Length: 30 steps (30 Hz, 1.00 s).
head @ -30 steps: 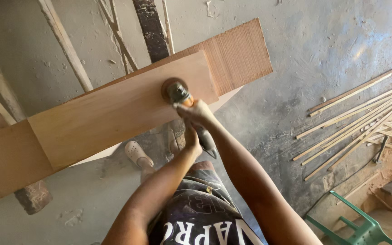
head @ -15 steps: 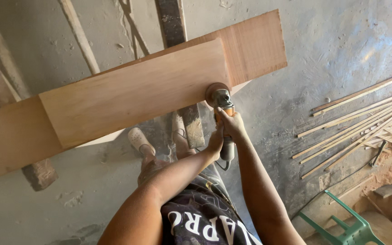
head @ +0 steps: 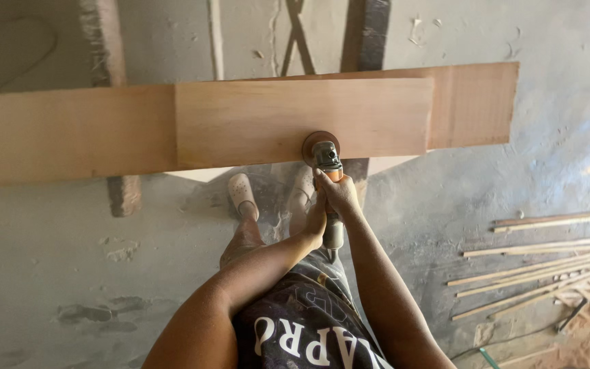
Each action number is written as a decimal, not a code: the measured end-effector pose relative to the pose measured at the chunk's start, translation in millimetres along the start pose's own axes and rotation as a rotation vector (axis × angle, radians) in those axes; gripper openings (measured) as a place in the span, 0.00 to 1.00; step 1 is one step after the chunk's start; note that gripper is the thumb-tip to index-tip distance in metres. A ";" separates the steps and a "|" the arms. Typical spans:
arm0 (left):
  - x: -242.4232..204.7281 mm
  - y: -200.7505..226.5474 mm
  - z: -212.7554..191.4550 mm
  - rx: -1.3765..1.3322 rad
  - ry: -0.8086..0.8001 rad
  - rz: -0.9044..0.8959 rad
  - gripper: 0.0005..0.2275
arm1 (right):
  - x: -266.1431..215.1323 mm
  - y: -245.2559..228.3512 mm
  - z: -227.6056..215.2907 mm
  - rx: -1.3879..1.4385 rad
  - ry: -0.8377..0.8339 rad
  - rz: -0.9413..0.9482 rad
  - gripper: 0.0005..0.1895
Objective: The person uses an angle grinder with a sanding disc to smooth the surface of a long wooden plank resting on a wooden stand. They move the tool back and forth along the plank, then flip it to sand the other side.
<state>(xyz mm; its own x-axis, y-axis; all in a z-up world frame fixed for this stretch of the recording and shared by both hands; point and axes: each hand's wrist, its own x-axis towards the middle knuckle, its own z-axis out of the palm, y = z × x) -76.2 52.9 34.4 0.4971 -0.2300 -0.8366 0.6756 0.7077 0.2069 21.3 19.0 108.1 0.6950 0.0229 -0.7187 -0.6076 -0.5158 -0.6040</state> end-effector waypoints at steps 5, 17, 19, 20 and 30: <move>-17.5 19.9 -47.3 -0.087 0.090 0.116 0.36 | -17.0 -29.4 57.5 -0.133 -0.015 0.037 0.22; -56.6 60.5 -162.2 -0.116 0.156 0.201 0.33 | -47.1 -85.9 192.9 -0.379 -0.187 -0.024 0.27; -63.4 68.1 -178.4 -0.125 0.168 0.224 0.33 | -50.0 -90.3 210.1 -0.416 -0.211 0.026 0.29; -65.7 71.8 -185.1 -0.137 0.181 0.238 0.33 | -50.2 -92.2 217.4 -0.433 -0.220 0.053 0.30; -59.3 65.2 -169.4 -0.272 0.343 0.326 0.33 | -53.7 -94.8 206.0 -0.592 -0.312 -0.134 0.36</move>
<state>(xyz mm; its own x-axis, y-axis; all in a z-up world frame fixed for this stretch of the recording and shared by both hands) -153.9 225.9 11.5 0.4202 0.2294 -0.8780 0.3284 0.8635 0.3827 -37.6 243.1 133.0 0.5521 0.3199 -0.7700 -0.1494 -0.8705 -0.4689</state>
